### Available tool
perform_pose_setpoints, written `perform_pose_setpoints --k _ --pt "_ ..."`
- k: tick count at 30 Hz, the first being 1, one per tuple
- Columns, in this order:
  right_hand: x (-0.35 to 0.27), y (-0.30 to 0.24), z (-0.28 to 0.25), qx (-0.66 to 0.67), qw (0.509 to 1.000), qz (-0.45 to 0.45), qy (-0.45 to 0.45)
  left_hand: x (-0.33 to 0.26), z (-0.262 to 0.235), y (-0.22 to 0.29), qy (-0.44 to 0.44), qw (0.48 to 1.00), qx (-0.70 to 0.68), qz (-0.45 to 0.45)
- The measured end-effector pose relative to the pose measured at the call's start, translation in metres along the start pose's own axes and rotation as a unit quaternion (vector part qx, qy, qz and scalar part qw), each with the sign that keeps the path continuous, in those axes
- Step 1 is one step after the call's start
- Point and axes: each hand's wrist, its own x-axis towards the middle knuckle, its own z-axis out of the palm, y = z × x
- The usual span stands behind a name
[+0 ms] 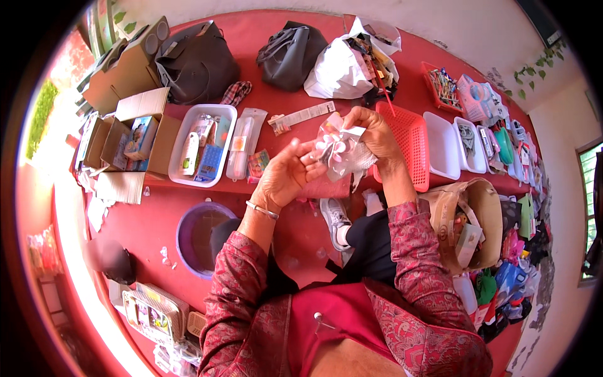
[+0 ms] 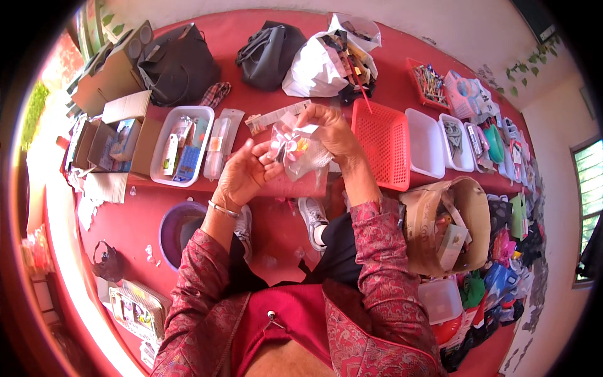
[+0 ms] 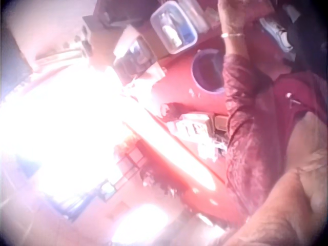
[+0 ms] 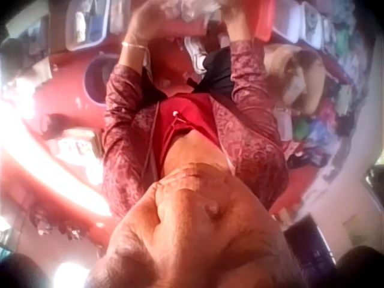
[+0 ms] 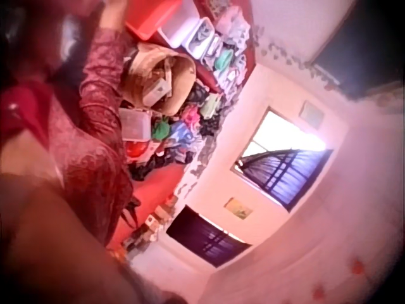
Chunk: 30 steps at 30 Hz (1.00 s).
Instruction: The person sits on the floor and wipes various stationery items, including glue sticks and small plastic containers, using a white cloth. They handle the items one by one, wiping them down and placing them into a plastic basket.
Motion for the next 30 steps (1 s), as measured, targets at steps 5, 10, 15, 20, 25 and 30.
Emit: perform_pose_setpoints --k 5,10,15,20,25,30 --pt "-0.004 0.005 -0.017 -0.018 1.0 0.015 0.008 0.002 0.017 -0.005 0.046 0.991 0.125 -0.029" --pt "-0.002 0.009 -0.026 0.005 0.999 0.005 0.032 0.006 0.017 -0.009 0.039 0.987 0.154 -0.025" --pt "0.0 0.002 -0.021 -0.014 0.998 -0.012 0.053 0.003 0.016 -0.01 0.041 0.987 0.149 -0.032" --pt "0.001 -0.019 -0.034 -0.126 0.96 -0.033 0.25 0.002 0.023 -0.011 0.061 0.988 0.139 -0.01" --pt "-0.003 -0.022 0.042 -0.359 0.863 -0.197 0.296 0.003 0.02 -0.017 0.108 0.982 0.157 0.019" --pt "0.008 0.019 0.063 -0.642 0.688 -0.335 0.051 0.001 0.012 -0.02 0.057 0.961 0.271 0.0"
